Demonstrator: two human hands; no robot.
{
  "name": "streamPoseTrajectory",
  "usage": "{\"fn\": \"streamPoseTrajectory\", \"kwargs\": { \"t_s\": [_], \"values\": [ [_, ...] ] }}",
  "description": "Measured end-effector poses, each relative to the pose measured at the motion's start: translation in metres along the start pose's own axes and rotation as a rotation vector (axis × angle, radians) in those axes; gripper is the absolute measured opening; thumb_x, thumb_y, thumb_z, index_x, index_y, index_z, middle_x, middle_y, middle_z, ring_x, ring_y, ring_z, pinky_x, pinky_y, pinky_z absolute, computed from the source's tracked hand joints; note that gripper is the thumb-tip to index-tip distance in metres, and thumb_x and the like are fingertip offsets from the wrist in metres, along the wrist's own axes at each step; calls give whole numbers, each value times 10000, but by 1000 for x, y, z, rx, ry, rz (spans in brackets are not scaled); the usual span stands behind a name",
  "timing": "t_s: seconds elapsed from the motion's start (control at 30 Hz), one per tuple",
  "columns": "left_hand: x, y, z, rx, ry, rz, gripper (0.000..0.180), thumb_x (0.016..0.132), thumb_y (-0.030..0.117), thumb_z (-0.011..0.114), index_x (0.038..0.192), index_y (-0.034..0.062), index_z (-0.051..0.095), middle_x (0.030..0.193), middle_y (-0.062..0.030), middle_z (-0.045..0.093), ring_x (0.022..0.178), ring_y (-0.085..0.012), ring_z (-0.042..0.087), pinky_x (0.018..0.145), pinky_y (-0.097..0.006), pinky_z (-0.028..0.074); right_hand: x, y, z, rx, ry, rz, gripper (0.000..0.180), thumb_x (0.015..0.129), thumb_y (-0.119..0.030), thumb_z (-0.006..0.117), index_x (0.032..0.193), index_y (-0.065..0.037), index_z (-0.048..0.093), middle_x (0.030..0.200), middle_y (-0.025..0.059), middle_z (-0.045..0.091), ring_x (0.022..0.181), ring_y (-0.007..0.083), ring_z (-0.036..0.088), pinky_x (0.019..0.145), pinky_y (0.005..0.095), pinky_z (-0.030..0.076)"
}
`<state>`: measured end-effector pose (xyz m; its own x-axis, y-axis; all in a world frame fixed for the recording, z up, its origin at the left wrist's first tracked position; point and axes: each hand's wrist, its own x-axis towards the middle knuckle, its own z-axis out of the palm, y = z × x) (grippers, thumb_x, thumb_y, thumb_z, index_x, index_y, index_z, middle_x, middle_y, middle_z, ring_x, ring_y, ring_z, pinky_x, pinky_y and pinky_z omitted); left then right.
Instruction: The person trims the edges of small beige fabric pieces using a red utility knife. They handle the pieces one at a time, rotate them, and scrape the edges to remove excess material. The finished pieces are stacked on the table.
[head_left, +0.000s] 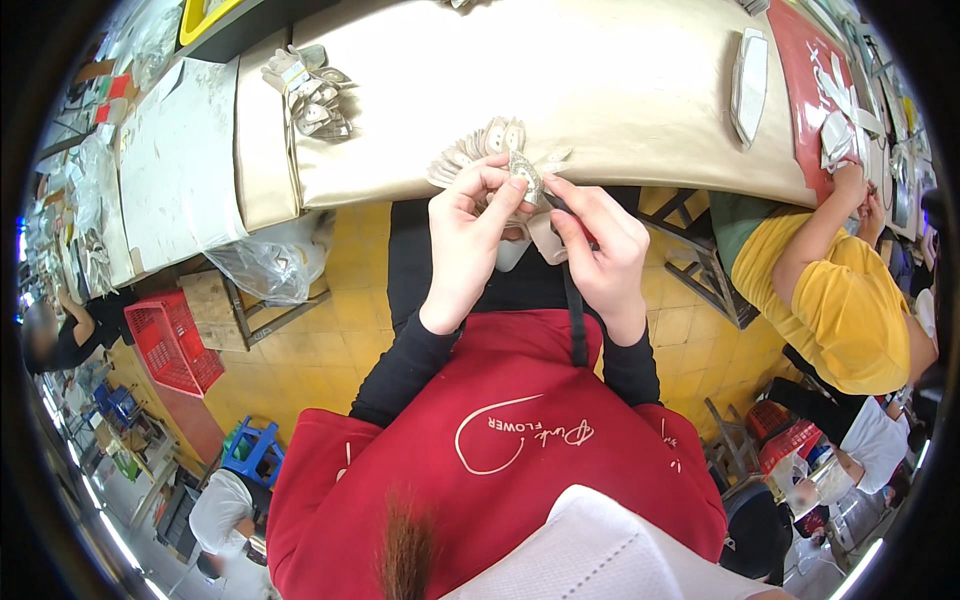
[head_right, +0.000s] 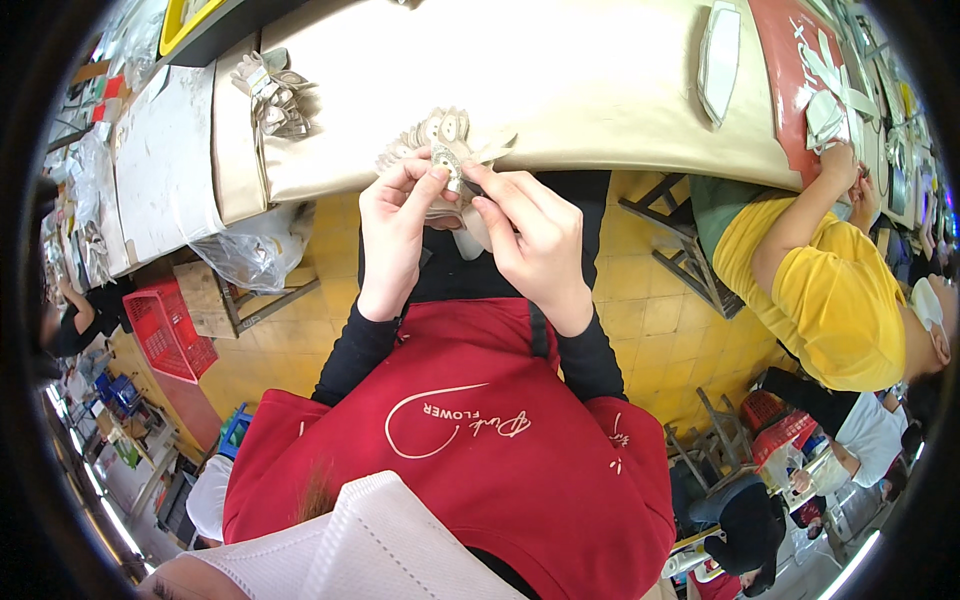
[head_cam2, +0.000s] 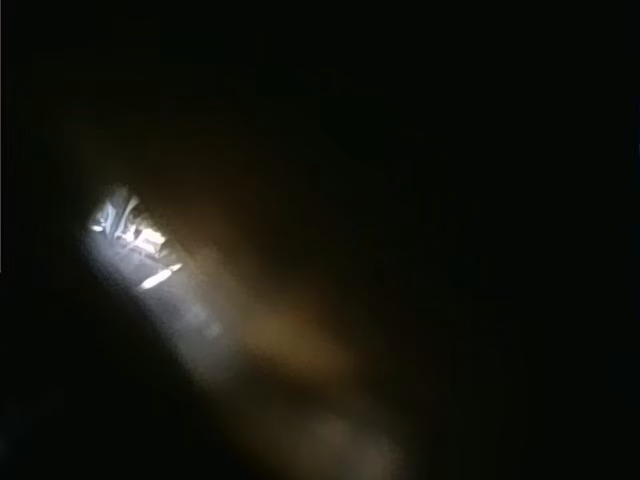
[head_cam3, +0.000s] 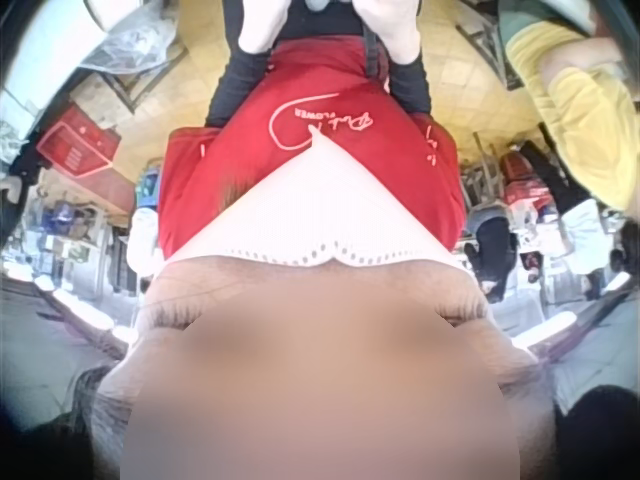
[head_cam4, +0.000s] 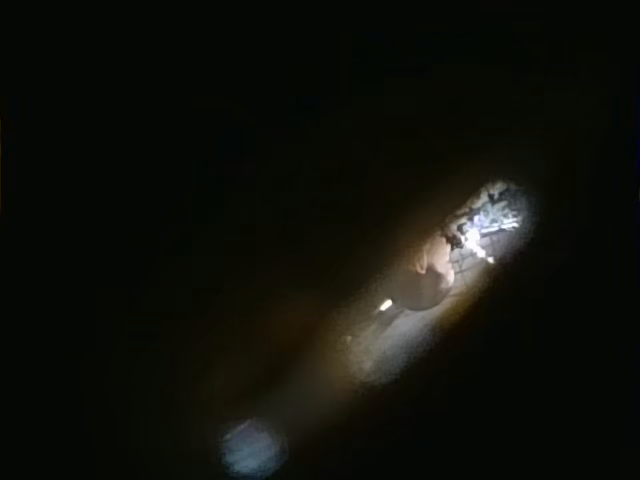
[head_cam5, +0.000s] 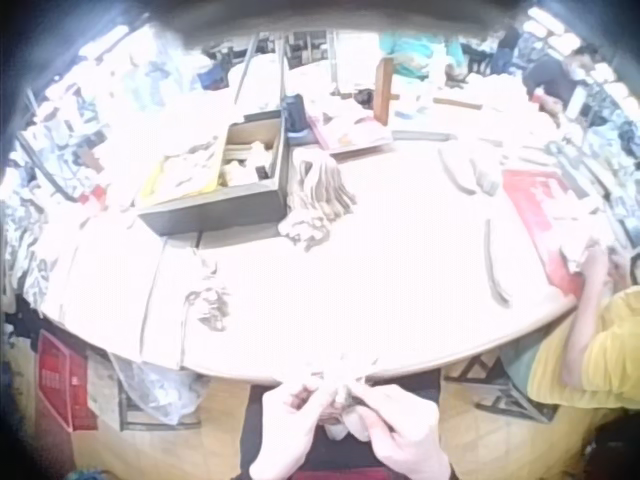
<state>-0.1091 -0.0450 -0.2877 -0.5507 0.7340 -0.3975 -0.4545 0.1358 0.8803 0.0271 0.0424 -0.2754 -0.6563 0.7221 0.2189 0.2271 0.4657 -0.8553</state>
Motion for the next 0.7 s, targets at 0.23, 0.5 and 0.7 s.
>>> {"fn": "streamPoseTrajectory", "kwargs": {
  "t_s": [0.23,0.5,0.7],
  "values": [
    [2,2,1,16,-34,29,123,973,135,686,977,14,708,887,-85,717,853,-76,692,581,-215,553,2,8,7,-147,35,-97,385,807,86,695,1170,-29,748,922,133,712,755,210,697,658,282,543],
    [2,2,-1,106,-56,59,121,969,130,686,942,20,728,859,-65,710,1107,-120,640,587,-232,556,0,20,10,-166,140,-201,400,741,40,698,1101,-111,789,873,94,696,676,234,666,609,323,549],
    [2,2,-1,133,-64,79,119,964,121,693,934,11,727,917,-87,704,1115,-124,636,594,-236,558,4,17,12,-80,225,-209,337,776,51,706,1076,-79,786,854,105,700,676,226,680,593,304,544]
  ]
}}
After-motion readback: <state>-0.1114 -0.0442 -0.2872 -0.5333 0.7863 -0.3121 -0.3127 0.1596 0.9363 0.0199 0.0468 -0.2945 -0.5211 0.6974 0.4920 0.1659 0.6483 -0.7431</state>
